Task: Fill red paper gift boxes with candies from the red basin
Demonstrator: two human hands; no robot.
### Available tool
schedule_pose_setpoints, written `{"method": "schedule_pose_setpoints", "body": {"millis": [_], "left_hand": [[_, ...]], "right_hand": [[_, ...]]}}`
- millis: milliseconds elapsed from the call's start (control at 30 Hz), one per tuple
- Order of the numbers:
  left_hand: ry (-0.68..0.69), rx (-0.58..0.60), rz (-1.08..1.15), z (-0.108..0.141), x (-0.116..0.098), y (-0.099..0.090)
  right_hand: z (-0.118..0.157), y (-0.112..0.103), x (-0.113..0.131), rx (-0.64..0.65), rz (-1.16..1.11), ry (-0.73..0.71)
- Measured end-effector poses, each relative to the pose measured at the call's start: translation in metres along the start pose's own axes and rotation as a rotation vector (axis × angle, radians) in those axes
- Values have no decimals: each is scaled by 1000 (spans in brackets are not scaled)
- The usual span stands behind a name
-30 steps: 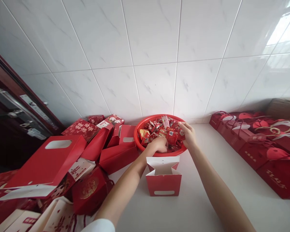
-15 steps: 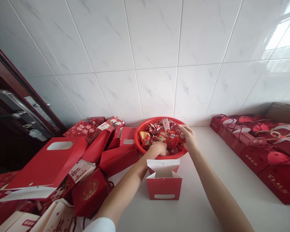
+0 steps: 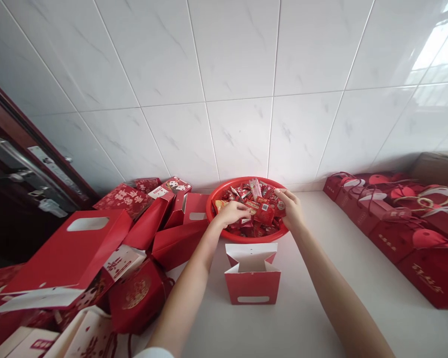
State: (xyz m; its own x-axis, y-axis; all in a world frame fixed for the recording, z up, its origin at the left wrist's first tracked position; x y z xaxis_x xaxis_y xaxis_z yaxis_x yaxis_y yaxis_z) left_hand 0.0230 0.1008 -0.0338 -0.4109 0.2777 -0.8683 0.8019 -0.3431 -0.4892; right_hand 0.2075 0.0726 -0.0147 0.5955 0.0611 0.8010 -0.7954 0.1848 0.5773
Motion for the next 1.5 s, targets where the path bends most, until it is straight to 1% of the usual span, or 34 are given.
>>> {"method": "schedule_pose_setpoints", "body": {"millis": [100, 200, 400, 533, 667, 733, 767, 800, 833, 900, 967, 1100, 1267, 1500], "left_hand": [[36, -113, 202, -1, 1, -12], [61, -166, 362, -1, -4, -16], [87, -260, 530, -8, -11, -19], [108, -324, 562, -17, -12, -23], [145, -430, 517, -24, -13, -32], [174, -489, 439, -24, -15, -39], [197, -508, 348, -22, -18, -42], [215, -503, 207, -21, -23, -44], [222, -472, 36, -20, -28, -43], [192, -364, -277, -19, -32, -36], [126, -266, -427, -17, -27, -28], [55, -205, -500, -12, -20, -22], [15, -197, -546, -7, -21, -22], [64, -209, -502, -4, -24, -16]], "right_hand": [[-1, -1, -1, -5, 6, 4], [-1, -1, -1, -1, 9, 6], [1, 1, -1, 8, 8, 20], [1, 0, 0, 8, 33, 6], [-1, -1, -1, 7, 34, 2], [-2, -2, -2, 0, 29, 5], [-2, -2, -2, -5, 30, 3], [-3, -2, -2, -9, 33, -1], [-3, -2, -2, -11, 35, -6], [-3, -2, -1, -10, 38, -13], [-2, -1, -1, -2, 34, -12], [0, 0, 0, -1, 45, -13], [0, 0, 0, 7, 42, -9], [-4, -3, -2, -2, 44, -14]]}}
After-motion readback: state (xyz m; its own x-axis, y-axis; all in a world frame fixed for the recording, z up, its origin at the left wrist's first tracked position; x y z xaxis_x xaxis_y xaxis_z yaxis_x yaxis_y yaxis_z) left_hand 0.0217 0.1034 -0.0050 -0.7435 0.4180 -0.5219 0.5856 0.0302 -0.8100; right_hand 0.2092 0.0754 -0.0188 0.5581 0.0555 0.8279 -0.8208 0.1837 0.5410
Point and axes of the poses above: each hand's wrist, its own z-axis away from the middle knuckle, its own y-axis out of the palm, x = y × z, the point moved 10 cm from there along -z, towards the middle knuckle, and after that the axes turned 14 degrees about y, right-handed, at the moved point
